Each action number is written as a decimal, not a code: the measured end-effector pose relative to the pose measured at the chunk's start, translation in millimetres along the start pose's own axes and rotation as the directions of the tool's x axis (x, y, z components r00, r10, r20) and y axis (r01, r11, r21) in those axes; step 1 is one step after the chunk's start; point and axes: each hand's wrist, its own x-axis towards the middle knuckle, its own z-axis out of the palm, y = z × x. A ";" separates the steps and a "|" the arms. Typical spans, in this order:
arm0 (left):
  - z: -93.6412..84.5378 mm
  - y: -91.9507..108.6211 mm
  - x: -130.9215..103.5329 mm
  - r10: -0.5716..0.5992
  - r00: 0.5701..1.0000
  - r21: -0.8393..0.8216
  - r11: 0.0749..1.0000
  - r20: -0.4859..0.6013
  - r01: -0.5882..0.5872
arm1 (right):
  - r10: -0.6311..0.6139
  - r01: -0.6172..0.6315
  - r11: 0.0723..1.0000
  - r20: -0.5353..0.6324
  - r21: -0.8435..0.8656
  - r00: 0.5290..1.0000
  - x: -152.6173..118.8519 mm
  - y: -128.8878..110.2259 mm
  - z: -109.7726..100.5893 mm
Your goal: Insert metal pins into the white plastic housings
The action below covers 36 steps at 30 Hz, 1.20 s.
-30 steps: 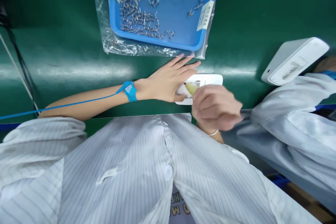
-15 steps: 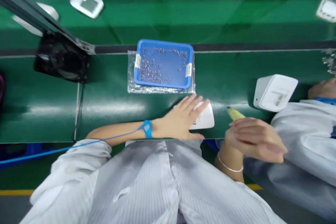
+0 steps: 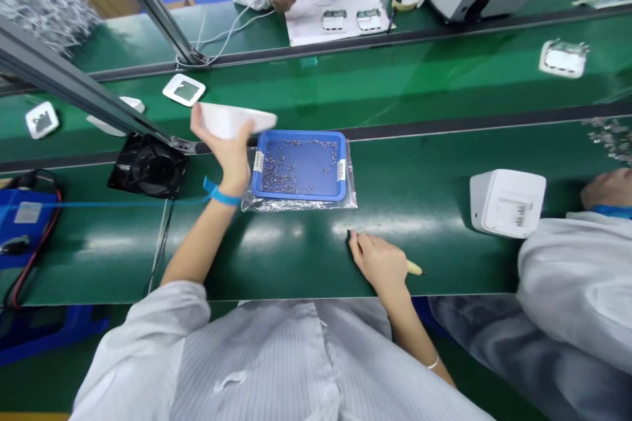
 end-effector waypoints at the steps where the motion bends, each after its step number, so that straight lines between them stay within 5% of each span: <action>1: 9.6 -15.2 27.5 -0.086 0.995 0.151 0.984 -0.046 0.092 | -0.002 0.002 1.000 0.011 0.019 1.000 4.3 -2.8 1.8; 3: 25.6 -36.9 67.7 -0.203 0.979 0.230 0.953 0.001 0.198 | -0.005 0.004 0.999 0.029 0.054 1.000 13.0 -4.6 4.4; 6: 33.3 -44.4 84.7 -0.293 0.950 0.277 0.927 0.109 0.254 | -0.007 0.002 0.995 0.050 0.102 0.999 18.6 -3.9 5.0; 8: 27.7 -36.5 72.3 -0.242 0.962 0.279 0.939 0.123 0.200 | -0.009 0.003 0.993 0.050 0.116 0.999 17.9 -4.2 4.0; 11: 14.8 -16.9 38.7 -0.015 0.975 0.273 0.961 0.223 -0.047 | 0.012 -0.014 0.995 0.021 0.101 1.000 17.2 -6.2 3.0; 15: 12.2 1.0 4.2 0.168 0.876 0.267 0.911 0.451 -0.313 | 0.033 -0.036 0.995 0.032 0.097 0.999 19.9 -7.8 3.7; 24: 26.5 -15.1 5.5 0.080 0.860 0.344 0.895 0.504 -0.285 | 0.083 -0.109 0.982 0.170 0.152 0.982 22.9 -10.1 5.0; 30: 16.7 -1.8 4.6 0.192 0.806 0.210 0.908 0.561 -0.363 | 0.047 -0.087 0.975 0.192 0.206 0.980 21.6 -5.5 -7.2; 33: 1.0 24.1 -13.8 0.296 0.799 0.141 0.895 0.523 -0.424 | 0.262 -0.273 0.952 0.091 0.139 0.961 18.6 33.4 -17.4; 36: -13.0 49.3 -52.5 0.389 0.768 0.015 0.888 0.509 -0.459 | 0.633 -0.634 0.772 -0.032 -0.048 0.773 14.9 92.9 -22.1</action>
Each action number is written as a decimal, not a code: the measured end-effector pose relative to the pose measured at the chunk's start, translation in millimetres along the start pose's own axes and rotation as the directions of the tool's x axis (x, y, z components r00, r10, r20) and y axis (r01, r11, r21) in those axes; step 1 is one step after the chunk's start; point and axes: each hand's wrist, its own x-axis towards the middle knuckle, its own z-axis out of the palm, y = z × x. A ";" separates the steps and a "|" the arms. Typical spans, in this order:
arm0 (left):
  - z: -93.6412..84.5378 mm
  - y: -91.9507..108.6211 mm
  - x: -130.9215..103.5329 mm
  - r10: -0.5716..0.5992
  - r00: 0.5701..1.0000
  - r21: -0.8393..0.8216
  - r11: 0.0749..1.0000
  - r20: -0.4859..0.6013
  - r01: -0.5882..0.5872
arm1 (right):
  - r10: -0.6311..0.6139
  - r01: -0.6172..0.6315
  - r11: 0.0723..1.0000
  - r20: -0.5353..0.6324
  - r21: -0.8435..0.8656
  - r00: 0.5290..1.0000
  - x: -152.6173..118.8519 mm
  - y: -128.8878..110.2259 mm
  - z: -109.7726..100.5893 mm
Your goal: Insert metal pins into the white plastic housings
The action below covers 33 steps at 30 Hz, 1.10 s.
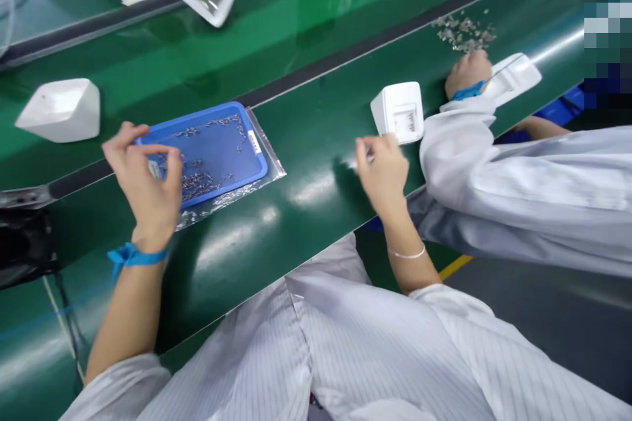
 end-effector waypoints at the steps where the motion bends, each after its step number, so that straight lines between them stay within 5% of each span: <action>1: 3.9 13.2 -13.0 0.019 0.999 -0.063 0.998 0.028 -0.017 | 0.113 -0.112 0.991 0.009 -0.068 0.994 9.6 14.7 1.0; 3: 16.8 37.7 -43.6 0.060 0.988 -0.202 0.979 0.139 -0.031 | 0.267 -0.249 0.952 0.085 -0.178 0.960 19.3 33.9 2.0; 5: 31.3 58.4 -75.0 0.136 0.942 -0.336 0.941 0.306 -0.027 | 0.287 -0.250 0.947 0.178 -0.203 0.941 12.8 33.8 -2.2; 8: 44.4 79.7 -107.9 0.235 0.830 -0.507 0.859 0.506 0.066 | 0.058 -0.064 0.998 0.297 0.013 0.953 -22.5 -0.1 -21.7; 10: 46.0 85.7 -115.5 0.249 0.787 -0.546 0.827 0.564 0.130 | -0.206 0.083 0.947 0.391 0.309 0.897 -51.9 -33.7 -38.6; 13: 44.8 83.5 -112.8 0.167 0.826 -0.537 0.823 0.539 0.185 | -0.431 0.142 0.821 0.438 0.552 0.789 -85.4 -76.4 -55.7; 17: 45.3 76.2 -108.5 0.041 0.881 -0.532 0.810 0.470 0.246 | -0.446 0.228 0.828 0.355 0.512 0.822 -99.1 -94.6 -55.4; 27: 48.1 79.0 -109.9 0.081 0.903 -0.678 0.690 0.421 0.254 | -0.506 0.348 0.766 0.174 0.540 0.845 -96.8 -84.3 -46.1; 33: 56.4 77.2 -92.0 0.127 0.874 -0.436 0.894 0.469 0.103 | -0.368 0.248 0.869 0.224 0.427 0.902 -87.2 -80.6 -45.3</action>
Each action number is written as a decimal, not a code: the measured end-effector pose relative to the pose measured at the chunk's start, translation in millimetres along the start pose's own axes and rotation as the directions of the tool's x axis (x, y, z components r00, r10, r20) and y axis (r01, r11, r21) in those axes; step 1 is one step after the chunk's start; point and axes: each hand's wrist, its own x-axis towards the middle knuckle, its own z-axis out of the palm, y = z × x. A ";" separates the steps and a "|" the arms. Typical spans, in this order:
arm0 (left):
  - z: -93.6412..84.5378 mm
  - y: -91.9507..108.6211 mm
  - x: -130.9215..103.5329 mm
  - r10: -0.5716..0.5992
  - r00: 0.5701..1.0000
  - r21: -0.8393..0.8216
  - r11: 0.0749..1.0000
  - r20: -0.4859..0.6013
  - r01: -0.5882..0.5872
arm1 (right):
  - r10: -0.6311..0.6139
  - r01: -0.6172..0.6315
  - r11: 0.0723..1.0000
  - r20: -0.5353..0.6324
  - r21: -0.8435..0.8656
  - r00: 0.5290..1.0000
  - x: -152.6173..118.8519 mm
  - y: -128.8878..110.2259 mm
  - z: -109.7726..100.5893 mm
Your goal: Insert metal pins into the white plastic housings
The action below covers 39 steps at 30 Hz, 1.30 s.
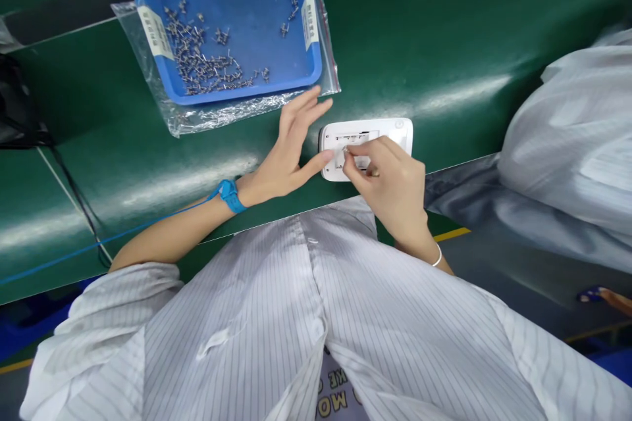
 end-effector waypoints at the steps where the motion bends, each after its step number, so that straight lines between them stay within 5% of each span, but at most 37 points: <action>1: 1.9 -1.9 4.9 0.011 0.998 0.038 0.999 0.054 -0.013 | 0.026 -0.026 0.998 0.001 -0.057 1.000 1.8 1.2 0.1; 4: 10.1 -7.8 16.0 0.049 0.973 0.129 0.989 0.225 -0.079 | 0.086 -0.072 0.977 0.060 -0.203 0.994 6.7 1.9 2.1; 10: 16.9 -10.7 13.3 0.061 0.951 0.244 0.960 0.302 -0.139 | 0.151 -0.080 0.954 0.235 -0.288 0.960 11.8 -9.2 5.6; 27: 20.5 -4.0 6.4 0.092 0.951 0.242 0.956 0.294 -0.167 | 0.170 -0.114 0.961 0.211 -0.252 0.962 0.0 -10.8 7.8; 39: 19.5 -3.4 8.6 0.076 0.949 0.205 0.968 0.306 -0.144 | 0.174 -0.049 0.949 0.391 -0.311 0.904 13.0 -18.8 -10.0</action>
